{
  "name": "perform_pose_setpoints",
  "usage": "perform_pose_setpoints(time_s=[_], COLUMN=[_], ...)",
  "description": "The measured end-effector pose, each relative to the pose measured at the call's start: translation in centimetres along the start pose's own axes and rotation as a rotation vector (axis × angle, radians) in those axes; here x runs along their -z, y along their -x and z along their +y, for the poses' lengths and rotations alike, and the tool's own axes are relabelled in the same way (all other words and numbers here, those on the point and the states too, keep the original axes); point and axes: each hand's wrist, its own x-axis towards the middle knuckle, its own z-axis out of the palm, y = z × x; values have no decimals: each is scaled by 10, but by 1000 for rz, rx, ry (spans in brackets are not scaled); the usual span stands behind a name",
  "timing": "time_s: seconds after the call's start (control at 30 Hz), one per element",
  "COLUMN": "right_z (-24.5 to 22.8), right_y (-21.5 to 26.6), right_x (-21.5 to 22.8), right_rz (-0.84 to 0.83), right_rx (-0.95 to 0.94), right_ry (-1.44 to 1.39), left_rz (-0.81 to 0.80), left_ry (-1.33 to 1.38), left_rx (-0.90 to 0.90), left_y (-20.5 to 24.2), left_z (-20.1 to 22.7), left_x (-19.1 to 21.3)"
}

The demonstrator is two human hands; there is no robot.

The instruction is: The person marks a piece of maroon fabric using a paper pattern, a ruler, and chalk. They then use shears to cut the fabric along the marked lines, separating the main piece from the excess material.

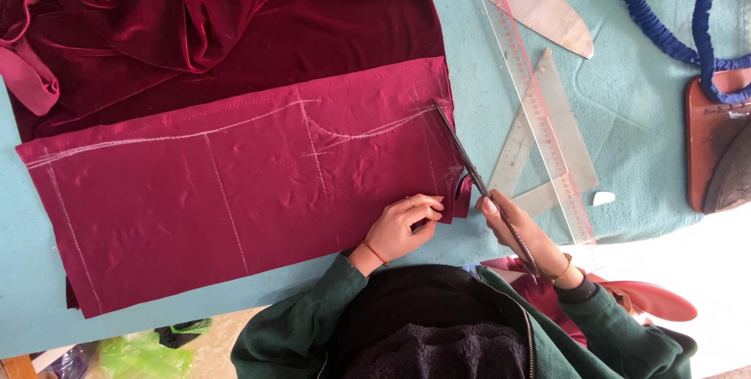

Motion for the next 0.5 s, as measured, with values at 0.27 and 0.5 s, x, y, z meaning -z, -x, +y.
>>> perform_pose_setpoints(time_s=[0.27,0.5], right_z=[14,17], right_y=[-12,-13], right_x=[0,3], right_rz=[6,13], right_rx=[15,15], right_ry=[26,72], left_rz=[13,18], left_ry=[9,2], left_rx=[-4,-6], left_y=[1,0], left_z=[-2,-1], left_x=[-2,-1])
